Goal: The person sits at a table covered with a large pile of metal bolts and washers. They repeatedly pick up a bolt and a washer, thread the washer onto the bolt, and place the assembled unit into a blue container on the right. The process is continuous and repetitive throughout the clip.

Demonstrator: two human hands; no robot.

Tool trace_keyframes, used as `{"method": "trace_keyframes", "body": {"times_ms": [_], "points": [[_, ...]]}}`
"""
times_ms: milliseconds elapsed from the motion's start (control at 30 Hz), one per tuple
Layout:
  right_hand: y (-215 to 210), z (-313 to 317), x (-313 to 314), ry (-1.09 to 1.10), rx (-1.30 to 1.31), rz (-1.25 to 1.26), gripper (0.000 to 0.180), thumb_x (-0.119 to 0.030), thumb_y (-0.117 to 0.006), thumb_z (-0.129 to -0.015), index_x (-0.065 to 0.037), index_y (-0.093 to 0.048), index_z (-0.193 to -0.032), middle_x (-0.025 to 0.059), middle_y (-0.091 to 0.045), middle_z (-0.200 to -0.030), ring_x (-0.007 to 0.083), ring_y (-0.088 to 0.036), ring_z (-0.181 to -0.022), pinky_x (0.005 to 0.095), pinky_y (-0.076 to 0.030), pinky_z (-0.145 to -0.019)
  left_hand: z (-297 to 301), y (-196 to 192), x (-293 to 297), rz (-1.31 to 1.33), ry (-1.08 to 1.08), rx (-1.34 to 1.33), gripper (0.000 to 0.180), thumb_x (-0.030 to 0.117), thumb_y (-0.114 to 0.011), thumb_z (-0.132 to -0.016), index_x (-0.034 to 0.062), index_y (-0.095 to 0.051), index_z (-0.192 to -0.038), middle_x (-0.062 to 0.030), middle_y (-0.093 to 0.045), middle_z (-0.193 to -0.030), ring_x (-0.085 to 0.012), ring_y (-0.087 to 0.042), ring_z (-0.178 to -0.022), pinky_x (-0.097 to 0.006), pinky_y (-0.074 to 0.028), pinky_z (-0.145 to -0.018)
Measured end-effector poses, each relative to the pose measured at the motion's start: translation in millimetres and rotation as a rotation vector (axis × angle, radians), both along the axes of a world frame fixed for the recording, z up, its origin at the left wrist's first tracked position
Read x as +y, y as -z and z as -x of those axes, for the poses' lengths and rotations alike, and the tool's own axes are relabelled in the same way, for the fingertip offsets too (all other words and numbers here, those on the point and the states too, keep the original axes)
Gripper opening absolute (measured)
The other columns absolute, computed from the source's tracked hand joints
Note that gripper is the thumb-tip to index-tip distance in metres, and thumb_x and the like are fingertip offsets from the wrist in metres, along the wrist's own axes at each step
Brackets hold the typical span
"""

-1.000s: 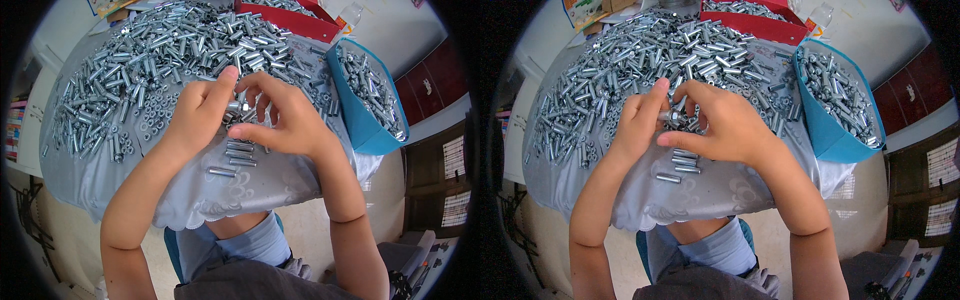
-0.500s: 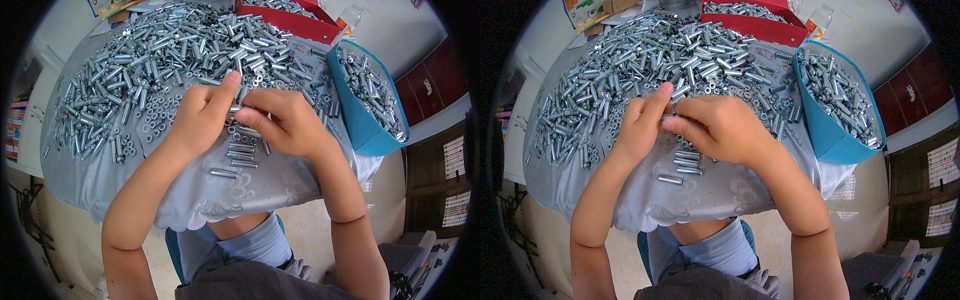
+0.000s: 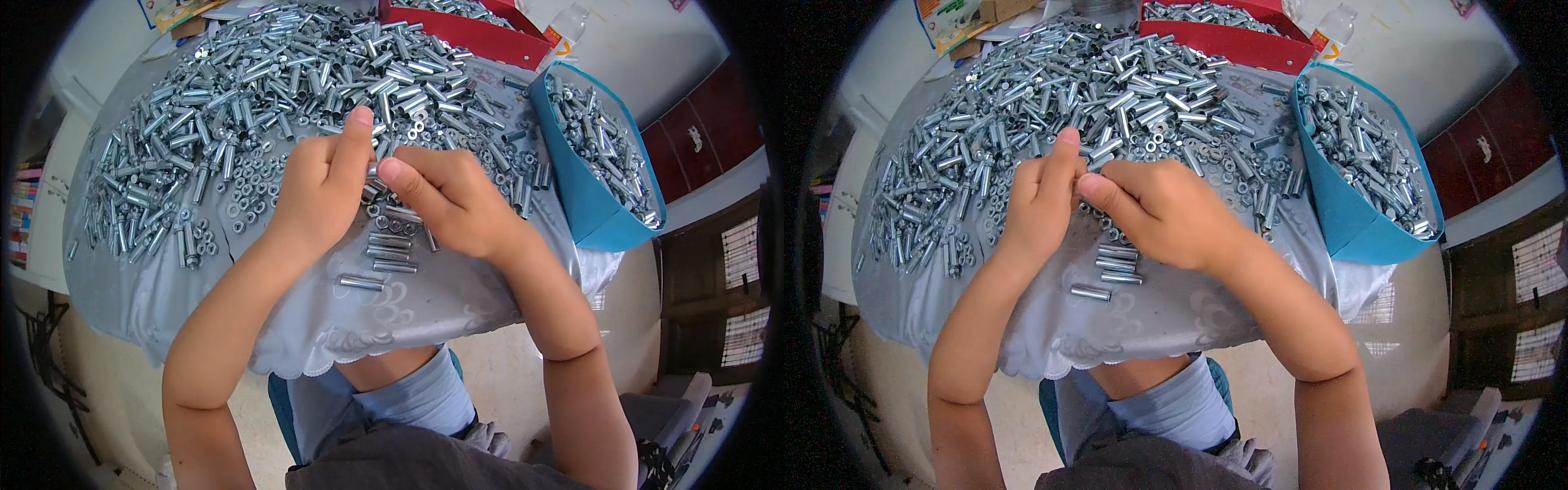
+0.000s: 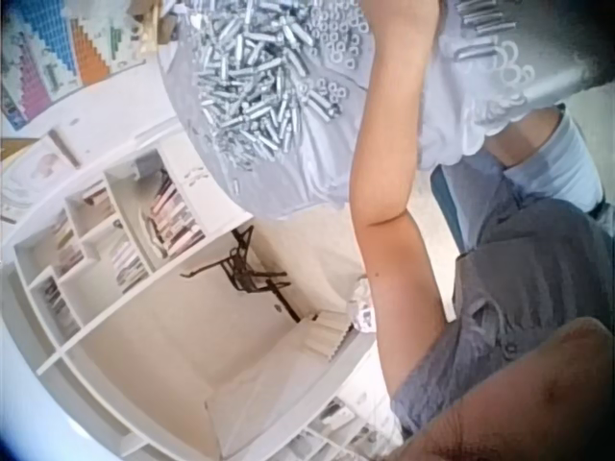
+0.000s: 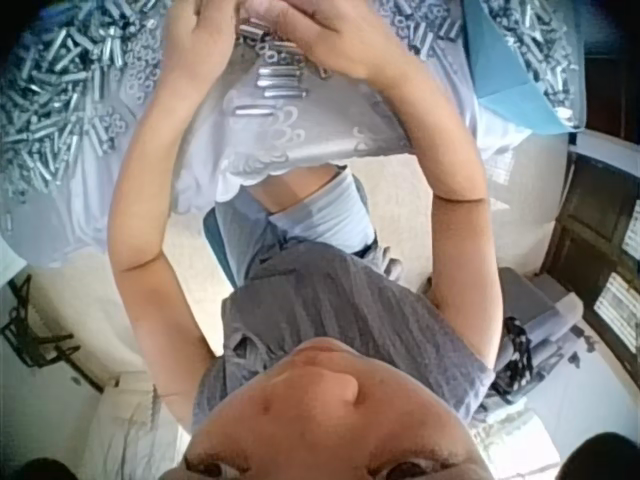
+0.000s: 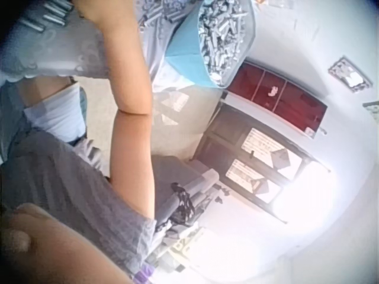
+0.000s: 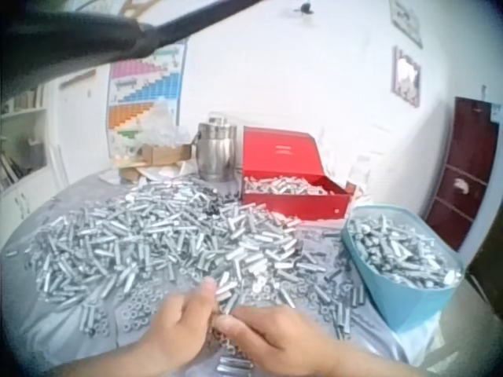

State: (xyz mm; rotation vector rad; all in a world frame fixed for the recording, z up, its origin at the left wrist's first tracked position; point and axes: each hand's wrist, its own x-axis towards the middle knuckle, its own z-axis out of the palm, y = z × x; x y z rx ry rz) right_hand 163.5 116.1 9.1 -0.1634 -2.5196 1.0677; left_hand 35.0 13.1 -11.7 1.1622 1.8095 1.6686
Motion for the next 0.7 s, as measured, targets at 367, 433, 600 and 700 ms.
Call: {"method": "trace_keyframes", "body": {"times_ms": [367,433,600,700], "points": [[-18.7,-8.8,17.8,0.211,0.307,0.376,0.052,-0.041,-0.032,-0.095,0.0,-0.054,-0.071,0.0006,-0.042,-0.051,0.0072,-0.039,-0.047,0.0206,-0.03,-0.046,0.8,-32.8,-18.6,0.431,0.819,0.099,0.019,0.017,-0.071,-0.074,0.0015,-0.062,-0.071,0.0009,-0.058,-0.066,-0.0068,-0.052,-0.063,-0.022,-0.042,-0.061],[-17.8,-9.4,20.3,0.209,0.339,0.374,0.049,-0.039,-0.036,-0.094,0.0,-0.054,-0.07,0.0006,-0.042,-0.051,0.0072,-0.04,-0.047,0.0205,-0.03,-0.046,2.1,-31.3,-20.2,0.42,0.944,0.073,0.017,0.017,-0.068,-0.077,0.0016,-0.062,-0.076,0.0003,-0.059,-0.069,-0.0079,-0.053,-0.065,-0.022,-0.043,-0.062],[-17.2,-8.3,24.5,0.212,0.371,0.369,0.043,-0.034,-0.042,-0.093,0.0,-0.054,-0.069,0.0004,-0.043,-0.05,0.0069,-0.04,-0.046,0.0204,-0.03,-0.045,48.3,-19.7,-2.7,-0.23,-0.104,-0.108,0.038,0.027,-0.057,-0.087,0.003,-0.052,-0.116,-0.0105,-0.057,-0.11,-0.0132,-0.052,-0.098,-0.027,-0.041,-0.084],[-16.4,-7.6,25.7,0.238,0.344,0.398,0.043,-0.034,-0.042,-0.093,-0.001,-0.054,-0.068,0.0002,-0.043,-0.05,0.0065,-0.039,-0.046,0.0203,-0.03,-0.045,58.2,-15.8,-1.3,-0.177,-0.473,-0.093,0.06,0.036,-0.067,-0.077,0.0015,-0.048,-0.121,-0.0142,-0.051,-0.119,-0.0211,-0.047,-0.11,-0.034,-0.035,-0.093]]}}
